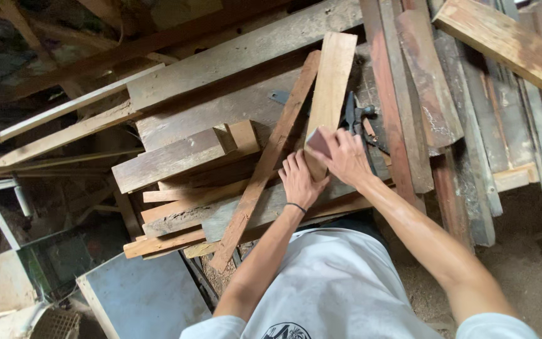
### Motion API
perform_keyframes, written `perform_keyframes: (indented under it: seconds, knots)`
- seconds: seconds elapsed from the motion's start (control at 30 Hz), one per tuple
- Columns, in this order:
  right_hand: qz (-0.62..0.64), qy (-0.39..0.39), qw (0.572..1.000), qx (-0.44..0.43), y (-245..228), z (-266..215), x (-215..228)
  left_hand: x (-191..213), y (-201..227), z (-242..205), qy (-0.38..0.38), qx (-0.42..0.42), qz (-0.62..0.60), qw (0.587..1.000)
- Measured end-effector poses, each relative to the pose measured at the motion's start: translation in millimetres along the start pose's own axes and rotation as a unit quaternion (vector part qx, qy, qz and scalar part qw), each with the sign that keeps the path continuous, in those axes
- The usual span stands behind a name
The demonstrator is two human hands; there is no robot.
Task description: The person uses a chisel and hammer to split a wooden plank on a workbench, then sands the resulting piece with sandpaper. The person handles the chisel, hammer, and sandpaper while working on the wood.
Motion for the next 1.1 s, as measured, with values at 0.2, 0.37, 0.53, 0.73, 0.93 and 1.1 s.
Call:
perform_keyframes:
  seconds: [0.2,0.37,0.53,0.73,0.93,1.1]
  knots:
    - [-0.026,0.005,0.983,0.184,-3,1,-23,-13,-20,-11,0.029,0.043,-0.017,0.999]
    - [-0.158,0.022,0.957,0.242,37,60,-37,-6,-39,-13,0.04,0.04,-0.017,0.998]
    - [-0.141,0.109,0.982,0.057,104,148,-29,-7,-37,-15,0.072,0.018,-0.033,0.997]
    - [-0.154,0.075,0.97,0.174,40,68,-53,4,-40,-41,0.117,0.02,-0.031,0.992]
    - [-0.023,0.013,0.954,0.298,-15,-16,-60,-2,-56,-65,0.113,0.032,0.035,0.992]
    - [-0.161,0.074,0.946,0.273,52,75,-56,-10,-59,-63,0.12,0.021,0.083,0.989]
Point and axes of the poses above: each hand's wrist, its own z-axis towards the middle knuckle, its own x-axis out of the back of the hand, y = z × x, the point moved 4 cm from there along z, towards the middle knuckle
